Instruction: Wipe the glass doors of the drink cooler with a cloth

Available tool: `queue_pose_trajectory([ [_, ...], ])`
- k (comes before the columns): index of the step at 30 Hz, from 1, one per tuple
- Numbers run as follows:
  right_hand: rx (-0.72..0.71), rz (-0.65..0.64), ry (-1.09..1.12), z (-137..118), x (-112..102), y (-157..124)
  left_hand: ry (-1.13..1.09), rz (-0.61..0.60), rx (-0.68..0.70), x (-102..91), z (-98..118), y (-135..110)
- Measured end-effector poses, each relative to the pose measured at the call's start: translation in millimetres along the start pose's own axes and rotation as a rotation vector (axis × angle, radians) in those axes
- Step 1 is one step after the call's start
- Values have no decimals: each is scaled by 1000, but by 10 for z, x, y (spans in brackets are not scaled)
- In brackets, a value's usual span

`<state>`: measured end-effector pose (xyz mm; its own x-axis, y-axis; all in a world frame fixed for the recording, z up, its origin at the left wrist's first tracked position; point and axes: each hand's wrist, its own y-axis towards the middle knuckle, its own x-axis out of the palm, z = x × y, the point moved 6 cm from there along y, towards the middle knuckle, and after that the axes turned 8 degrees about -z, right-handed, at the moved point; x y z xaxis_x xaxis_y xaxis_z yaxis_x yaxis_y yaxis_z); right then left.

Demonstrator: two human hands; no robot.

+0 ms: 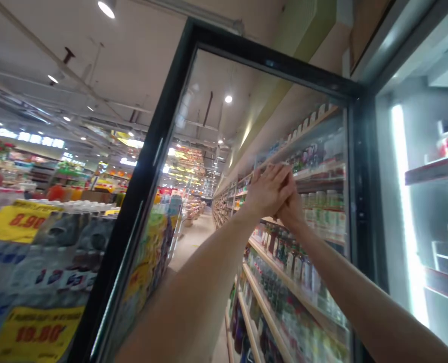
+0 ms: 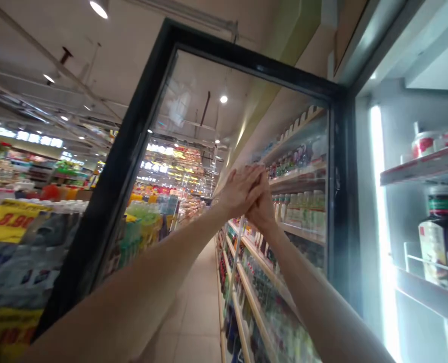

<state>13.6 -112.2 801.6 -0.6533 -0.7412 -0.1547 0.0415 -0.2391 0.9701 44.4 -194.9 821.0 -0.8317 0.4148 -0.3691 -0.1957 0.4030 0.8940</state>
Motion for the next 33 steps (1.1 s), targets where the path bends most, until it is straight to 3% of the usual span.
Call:
queue_pose_trajectory([
  [4,216,56,-328,325,-285,-461,208,20,21,156,132,-84],
  [6,324,79,-471,429,-357,-632,283,12,43,98,5,-98],
  [9,357,41,-535,448,-322,-695,302,37,-130,-336,-628,-74],
  [11,341,12,-564,421,-275,-669,290,189,-399,-780,-1188,-106],
  [13,327,8,-599,402,-250,-647,285,325,-590,-1036,-1514,-170],
  [15,275,-1,-630,379,-227,-634,285,318,-526,-920,-1409,-151],
  [19,153,-72,-657,343,-162,-625,305,37,55,-7,-390,-79],
  [21,156,-79,-664,348,-153,-622,310,-11,158,205,-174,-122],
  [23,172,-73,-662,354,-149,-620,315,22,34,78,-393,-156],
  [26,194,-72,-649,367,-133,-622,301,182,-375,-417,-1096,-266],
  [28,199,-76,-642,376,-123,-626,276,269,-536,-577,-1339,-366],
  [30,200,-74,-637,382,-120,-630,268,256,-474,-473,-1245,-405],
  [33,196,-71,-645,387,-121,-632,299,55,-44,-73,-771,-407],
])
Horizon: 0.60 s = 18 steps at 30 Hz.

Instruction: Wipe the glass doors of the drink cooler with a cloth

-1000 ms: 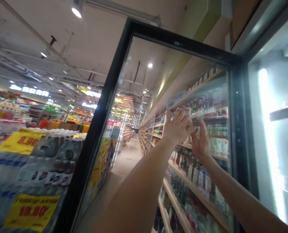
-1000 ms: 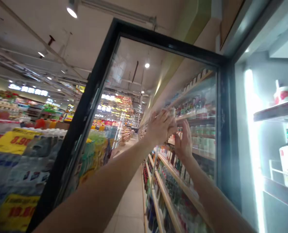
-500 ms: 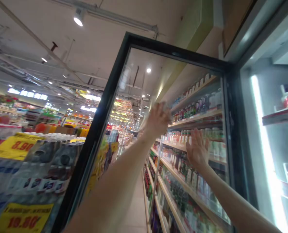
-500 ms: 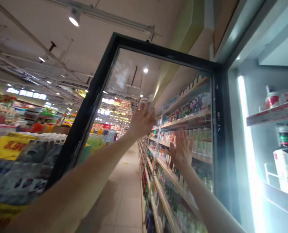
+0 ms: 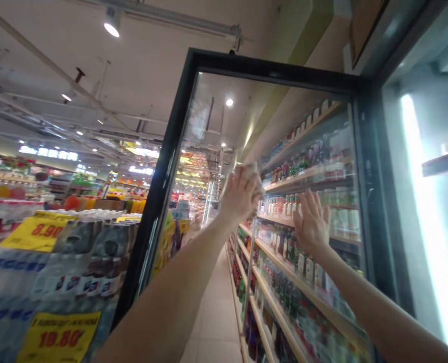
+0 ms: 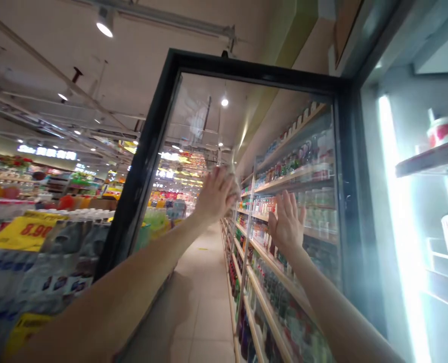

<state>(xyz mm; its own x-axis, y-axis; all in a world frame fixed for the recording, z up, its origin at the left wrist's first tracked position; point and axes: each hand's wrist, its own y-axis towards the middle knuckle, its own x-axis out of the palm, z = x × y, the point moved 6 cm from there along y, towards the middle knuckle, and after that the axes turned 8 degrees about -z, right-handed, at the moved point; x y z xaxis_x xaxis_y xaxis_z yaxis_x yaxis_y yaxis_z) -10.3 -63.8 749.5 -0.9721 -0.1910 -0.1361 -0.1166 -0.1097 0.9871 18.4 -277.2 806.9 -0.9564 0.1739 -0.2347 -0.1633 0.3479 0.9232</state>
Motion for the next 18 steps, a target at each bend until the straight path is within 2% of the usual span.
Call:
queue_pose_trajectory([
  [1,1,1,-4,1,0,0,12,-43,125,48,109,-27],
  [2,0,1,-7,0,1,0,24,-63,174,54,109,-42],
  [3,-2,1,-8,-2,1,-1,35,-55,134,14,-3,-36],
  [6,7,4,-3,-5,-7,-4,47,79,-288,-251,-661,-11],
  [7,10,4,-1,-8,-13,-6,43,115,-392,-316,-807,-20],
  [8,13,7,1,-9,-21,-8,38,130,-434,-345,-859,-26],
  [9,15,9,5,-9,-30,-10,34,121,-405,-335,-811,-24],
  [10,15,13,10,-7,-39,-13,34,86,-307,-290,-676,-16],
  [13,-1,31,33,4,-62,-24,56,-82,148,-102,-116,-63],
  [14,-5,36,41,10,-67,-28,69,-118,244,-82,-32,-88],
  [15,-8,41,48,15,-71,-31,82,-126,260,-103,-50,-92],
  [16,-7,45,51,18,-75,-35,92,-103,195,-162,-163,-72],
  [18,2,48,53,20,-84,-38,95,4,-81,-341,-530,-23],
])
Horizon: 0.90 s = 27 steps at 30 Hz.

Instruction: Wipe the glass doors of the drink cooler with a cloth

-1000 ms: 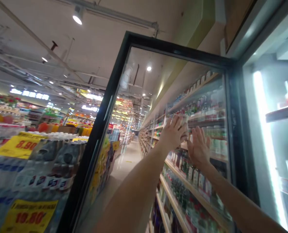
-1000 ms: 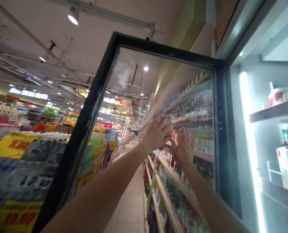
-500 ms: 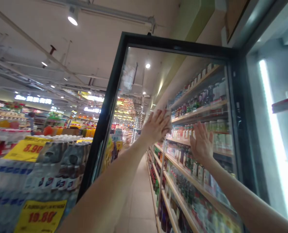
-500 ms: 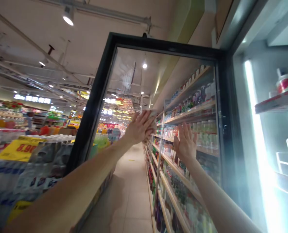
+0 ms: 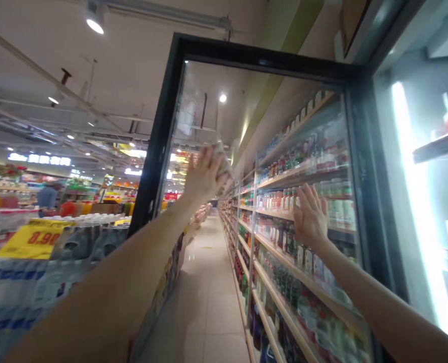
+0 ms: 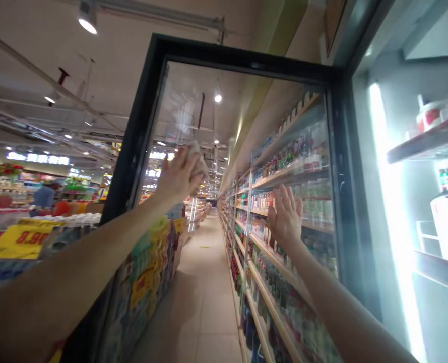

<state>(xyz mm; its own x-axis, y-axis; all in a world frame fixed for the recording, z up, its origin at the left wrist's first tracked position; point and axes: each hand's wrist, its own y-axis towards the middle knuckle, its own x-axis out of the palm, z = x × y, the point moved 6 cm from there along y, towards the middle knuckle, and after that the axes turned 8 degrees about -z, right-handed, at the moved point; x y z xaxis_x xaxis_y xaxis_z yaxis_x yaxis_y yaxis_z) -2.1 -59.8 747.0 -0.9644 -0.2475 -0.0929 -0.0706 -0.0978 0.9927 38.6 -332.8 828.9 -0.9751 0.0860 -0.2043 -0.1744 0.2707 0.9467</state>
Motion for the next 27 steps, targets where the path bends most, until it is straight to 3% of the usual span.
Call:
queue_pose_trajectory([
  [2,12,1,-1,-4,-11,0,-20,85,-216,-96,-243,16],
  [3,17,1,-1,-7,-17,1,-29,97,-229,-102,-233,8],
  [4,18,0,0,-8,-22,3,-35,84,-170,-81,-135,-5],
  [7,19,-4,21,8,-37,8,-23,-59,253,58,374,-114],
  [9,20,3,45,30,-52,8,-5,-121,381,82,462,-175],
  [10,19,11,56,38,-61,6,2,-116,322,49,372,-164],
  [13,3,31,84,38,-89,-3,14,-16,-99,-143,-108,-120],
  [15,14,27,108,38,-98,-6,17,9,-240,-200,-231,-170],
  [16,23,18,121,40,-97,-7,20,-11,-195,-184,-185,-202],
  [19,37,1,149,49,-84,-12,42,-122,166,-76,75,-358],
  [20,27,7,144,48,-81,-15,50,-134,223,-68,72,-411],
  [21,13,18,131,45,-77,-17,54,-120,198,-84,-10,-441],
  [24,-26,68,65,30,-61,-19,40,0,-117,-163,-431,-470],
  [26,-39,95,30,18,-46,-16,21,49,-186,-135,-473,-503],
  [27,-39,101,20,18,-37,-14,16,43,-133,-90,-372,-526],
])
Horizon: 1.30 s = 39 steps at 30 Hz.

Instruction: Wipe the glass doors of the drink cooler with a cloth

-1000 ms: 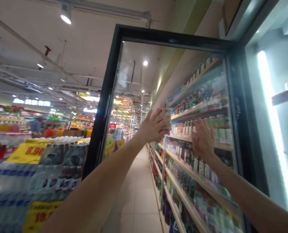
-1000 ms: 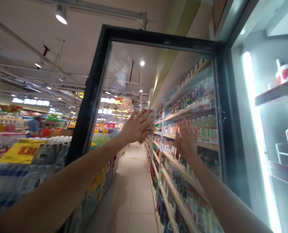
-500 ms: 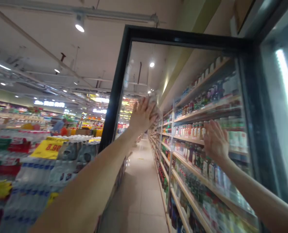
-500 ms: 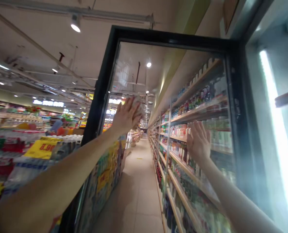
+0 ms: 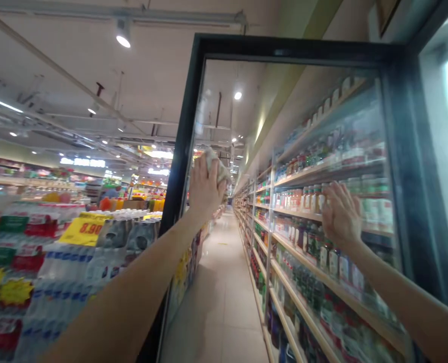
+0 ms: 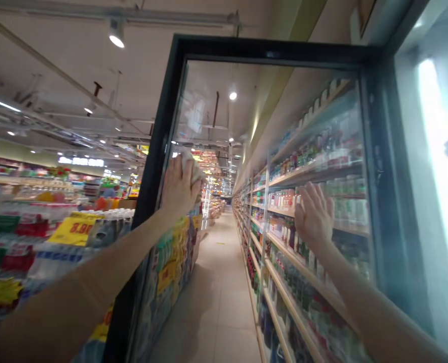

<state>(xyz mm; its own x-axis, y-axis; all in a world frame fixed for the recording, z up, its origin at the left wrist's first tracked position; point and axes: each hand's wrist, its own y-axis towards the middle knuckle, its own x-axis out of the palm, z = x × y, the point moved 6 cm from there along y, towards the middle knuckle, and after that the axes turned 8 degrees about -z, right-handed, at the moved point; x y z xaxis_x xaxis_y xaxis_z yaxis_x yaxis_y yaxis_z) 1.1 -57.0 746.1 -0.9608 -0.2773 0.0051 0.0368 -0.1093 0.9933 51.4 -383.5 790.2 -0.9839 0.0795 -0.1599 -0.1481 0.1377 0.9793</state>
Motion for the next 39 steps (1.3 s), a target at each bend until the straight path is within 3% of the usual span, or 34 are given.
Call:
queue_pose_trajectory([
  [3,0,-5,1,29,24,-5,9,-105,368,161,526,-216],
  [5,5,-15,18,64,31,-13,28,-155,530,216,741,-335],
  [8,12,1,38,-9,-8,3,47,-95,386,185,663,-236],
  [10,-35,54,98,-265,-77,50,39,-52,297,172,605,-98],
  [12,-173,70,231,-713,-115,125,12,-45,316,198,669,24],
  [14,-380,-54,383,-1260,-54,215,-26,-55,351,229,759,103],
  [16,-377,-117,425,-1618,24,340,-76,-56,385,228,778,116],
  [18,-269,-147,388,-1759,108,491,-127,-27,442,178,693,56],
  [20,-176,-171,305,-1732,170,643,-150,63,374,81,452,-16],
  [23,-161,-229,161,-1445,199,834,-104,142,62,-29,-1,-98],
  [25,-88,-240,98,-1018,146,901,-62,101,-48,-48,-134,-131],
  [29,403,-122,55,159,-88,751,-29,56,-56,-71,-108,-140],
  [31,514,-66,47,409,-137,582,-24,61,-53,-72,-105,-130],
  [33,445,-83,52,248,-72,433,-15,75,-51,-67,-111,-124],
  [35,199,-160,52,-254,69,315,3,96,-52,-54,-68,-135],
  [37,-57,-198,33,-793,172,204,26,89,12,-5,106,-171],
  [39,-198,-191,15,-1069,182,144,39,55,135,79,391,-244],
])
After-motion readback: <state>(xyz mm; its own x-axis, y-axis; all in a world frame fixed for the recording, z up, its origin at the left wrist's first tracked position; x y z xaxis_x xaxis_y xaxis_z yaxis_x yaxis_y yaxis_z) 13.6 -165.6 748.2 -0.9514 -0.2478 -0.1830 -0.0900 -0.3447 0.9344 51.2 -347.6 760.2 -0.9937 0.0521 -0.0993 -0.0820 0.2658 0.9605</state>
